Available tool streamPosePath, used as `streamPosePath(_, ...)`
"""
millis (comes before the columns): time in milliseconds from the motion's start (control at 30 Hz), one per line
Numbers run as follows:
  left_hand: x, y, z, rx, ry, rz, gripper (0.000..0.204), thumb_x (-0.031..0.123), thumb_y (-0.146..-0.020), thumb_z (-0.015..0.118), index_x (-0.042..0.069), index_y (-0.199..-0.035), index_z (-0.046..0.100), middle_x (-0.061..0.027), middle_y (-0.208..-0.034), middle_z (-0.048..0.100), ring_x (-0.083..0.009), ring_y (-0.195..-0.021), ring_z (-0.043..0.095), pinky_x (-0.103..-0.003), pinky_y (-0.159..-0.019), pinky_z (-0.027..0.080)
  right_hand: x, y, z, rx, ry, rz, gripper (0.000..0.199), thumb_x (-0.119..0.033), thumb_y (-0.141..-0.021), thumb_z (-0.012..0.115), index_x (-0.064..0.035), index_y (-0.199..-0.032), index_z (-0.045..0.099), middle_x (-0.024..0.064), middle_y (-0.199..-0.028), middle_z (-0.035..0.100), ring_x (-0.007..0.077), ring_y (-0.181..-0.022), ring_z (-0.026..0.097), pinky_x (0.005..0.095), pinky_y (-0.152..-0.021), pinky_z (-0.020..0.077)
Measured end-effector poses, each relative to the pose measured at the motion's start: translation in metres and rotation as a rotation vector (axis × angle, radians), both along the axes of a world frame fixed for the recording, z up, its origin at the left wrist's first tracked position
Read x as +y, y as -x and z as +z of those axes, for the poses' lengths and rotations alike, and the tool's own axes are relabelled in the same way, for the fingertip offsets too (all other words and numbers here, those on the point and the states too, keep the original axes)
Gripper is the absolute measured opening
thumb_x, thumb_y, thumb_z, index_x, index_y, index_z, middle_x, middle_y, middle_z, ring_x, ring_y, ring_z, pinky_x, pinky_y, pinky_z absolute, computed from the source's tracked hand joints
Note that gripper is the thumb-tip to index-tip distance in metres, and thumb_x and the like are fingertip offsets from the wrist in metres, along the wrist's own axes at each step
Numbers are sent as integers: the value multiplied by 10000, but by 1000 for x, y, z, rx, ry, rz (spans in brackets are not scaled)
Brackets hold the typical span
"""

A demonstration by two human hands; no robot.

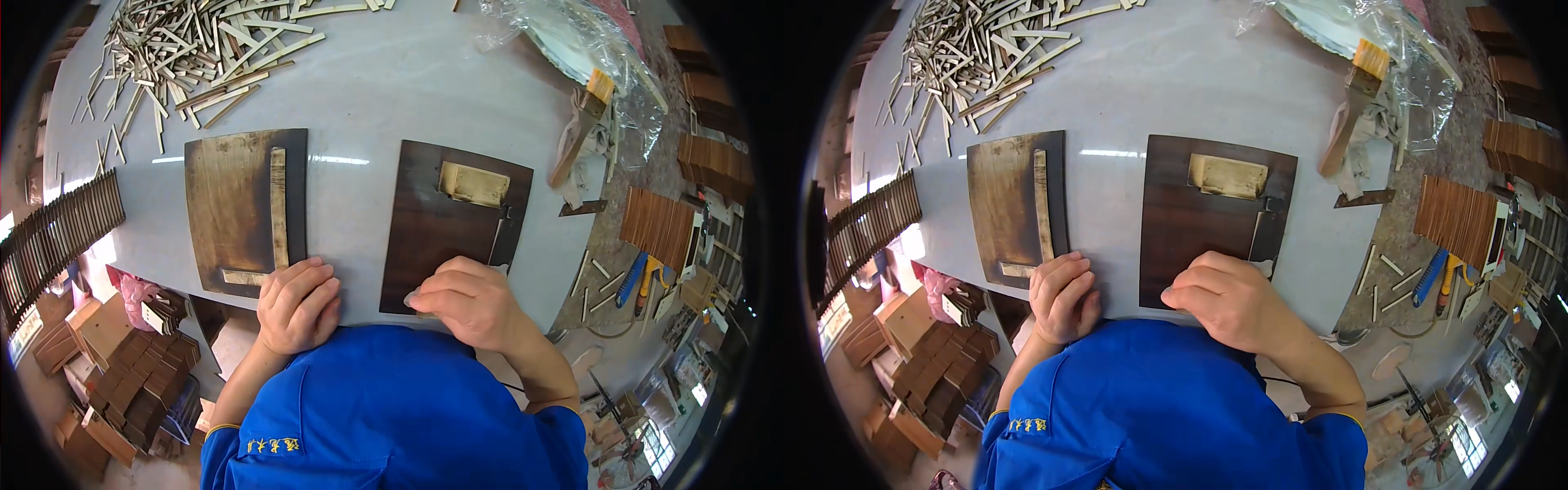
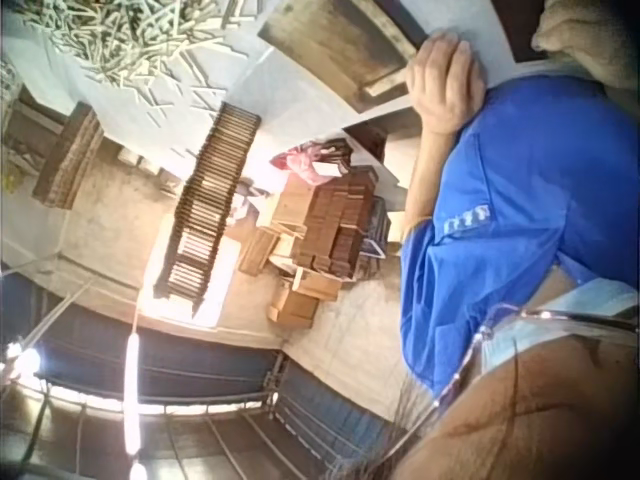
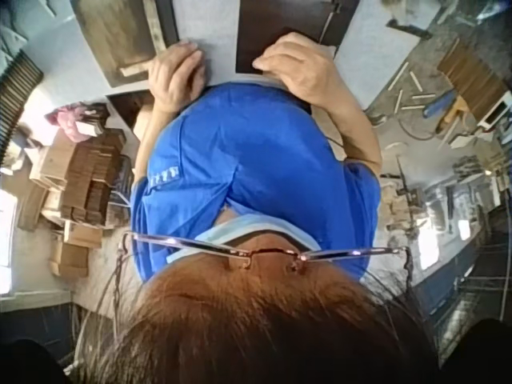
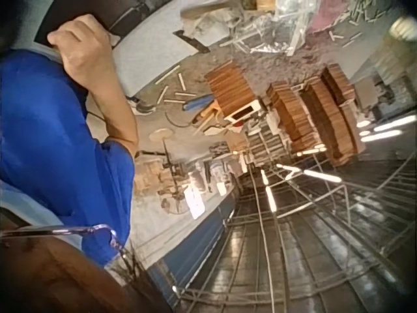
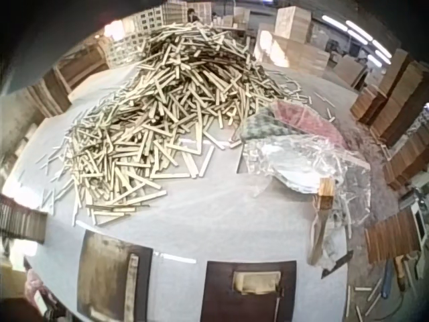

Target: Assembling small wooden frames or boxes using a jig and wooden sticks.

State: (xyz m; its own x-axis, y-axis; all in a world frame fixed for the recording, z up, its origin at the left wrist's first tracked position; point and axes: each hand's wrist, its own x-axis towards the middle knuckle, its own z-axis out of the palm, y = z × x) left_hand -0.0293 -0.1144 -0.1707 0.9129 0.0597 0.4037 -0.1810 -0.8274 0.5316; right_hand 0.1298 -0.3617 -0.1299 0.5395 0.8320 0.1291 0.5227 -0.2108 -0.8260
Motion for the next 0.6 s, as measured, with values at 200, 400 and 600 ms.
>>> streamPosePath(200,0,0,0,16,-10,15,258,114,-874,788,94,-1127,740,-82,-1179,741,-275,-1077,746,-360,-857,574,-18,-7,21,36,154,-153,203,47,-798,775,-36,-981,750,54,-1019,709,229,-853,643,326,-743,530)
streamPosePath(400,0,-2,2,22,-21,15,244,100,-881,785,98,-1121,742,-74,-1182,737,-261,-1073,747,-350,-853,570,-22,5,26,-70,272,-29,219,40,-806,769,-39,-1009,754,61,-1040,685,231,-826,623,334,-728,521)
streamPosePath(600,-2,-4,3,27,-43,30,244,87,-879,784,97,-1118,739,-66,-1184,734,-250,-1070,746,-345,-853,567,5,9,12,-112,156,27,217,35,-803,754,-40,-1006,751,65,-1022,673,232,-824,610,339,-738,518)
